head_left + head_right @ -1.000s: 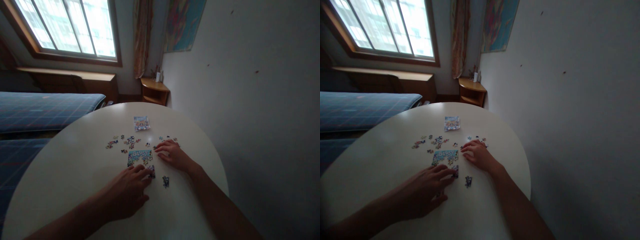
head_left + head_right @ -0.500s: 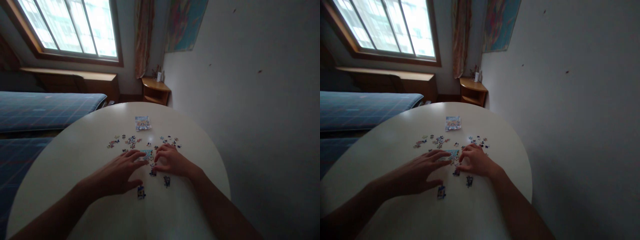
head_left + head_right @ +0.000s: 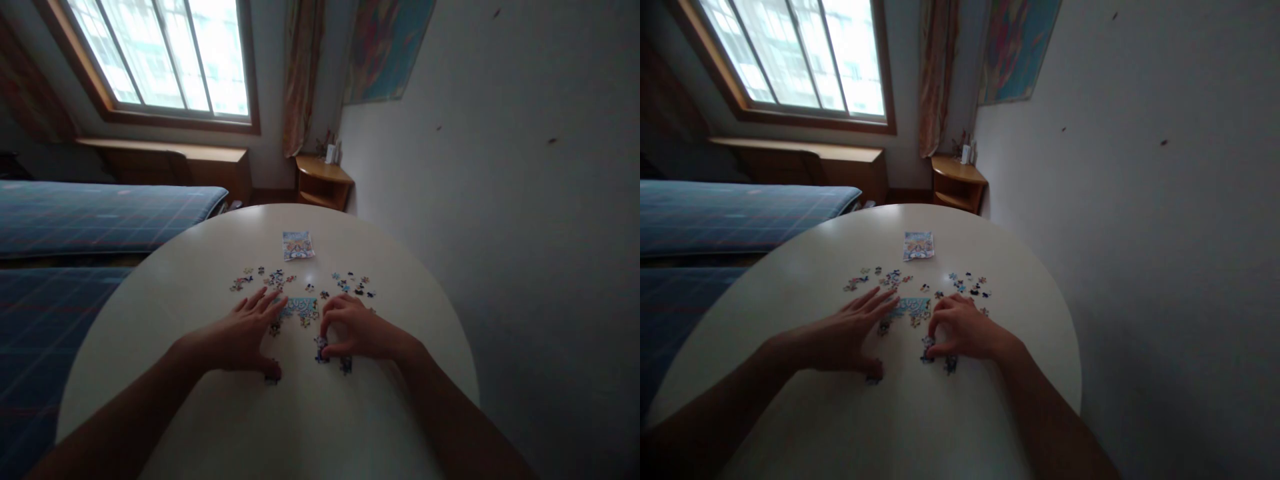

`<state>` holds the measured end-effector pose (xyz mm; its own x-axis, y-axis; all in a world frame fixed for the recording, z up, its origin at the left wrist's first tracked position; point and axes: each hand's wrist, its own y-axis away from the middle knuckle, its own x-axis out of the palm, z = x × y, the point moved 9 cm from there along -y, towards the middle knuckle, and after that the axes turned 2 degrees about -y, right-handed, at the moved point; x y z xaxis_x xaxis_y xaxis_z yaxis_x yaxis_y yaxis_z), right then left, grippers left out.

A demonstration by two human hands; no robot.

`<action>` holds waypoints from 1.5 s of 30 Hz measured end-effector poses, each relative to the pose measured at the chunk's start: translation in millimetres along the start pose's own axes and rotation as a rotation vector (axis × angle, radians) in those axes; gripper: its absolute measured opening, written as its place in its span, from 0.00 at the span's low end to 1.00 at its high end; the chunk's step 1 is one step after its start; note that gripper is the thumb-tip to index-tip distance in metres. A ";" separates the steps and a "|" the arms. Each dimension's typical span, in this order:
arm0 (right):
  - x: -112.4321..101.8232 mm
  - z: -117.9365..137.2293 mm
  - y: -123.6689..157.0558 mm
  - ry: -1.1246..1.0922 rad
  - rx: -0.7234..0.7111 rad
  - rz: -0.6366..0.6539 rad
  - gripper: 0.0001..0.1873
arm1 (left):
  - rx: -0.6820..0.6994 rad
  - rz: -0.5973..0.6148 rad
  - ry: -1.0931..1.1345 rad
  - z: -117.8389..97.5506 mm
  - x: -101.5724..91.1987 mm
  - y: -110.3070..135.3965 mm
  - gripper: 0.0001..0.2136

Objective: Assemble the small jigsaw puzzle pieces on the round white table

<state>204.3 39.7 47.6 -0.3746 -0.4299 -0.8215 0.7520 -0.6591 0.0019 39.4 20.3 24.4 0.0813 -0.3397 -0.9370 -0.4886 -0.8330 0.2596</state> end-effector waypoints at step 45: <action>-30.4 -49.1 21.3 0.102 0.168 -0.056 0.06 | -0.022 -0.164 -0.021 31.1 -12.5 -17.9 0.50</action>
<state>258.3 69.0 44.6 -0.3497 -0.3308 -0.8765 0.6277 -0.7773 0.0429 20.1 53.0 24.2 0.1405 -0.1896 -0.9718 -0.4515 -0.8858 0.1075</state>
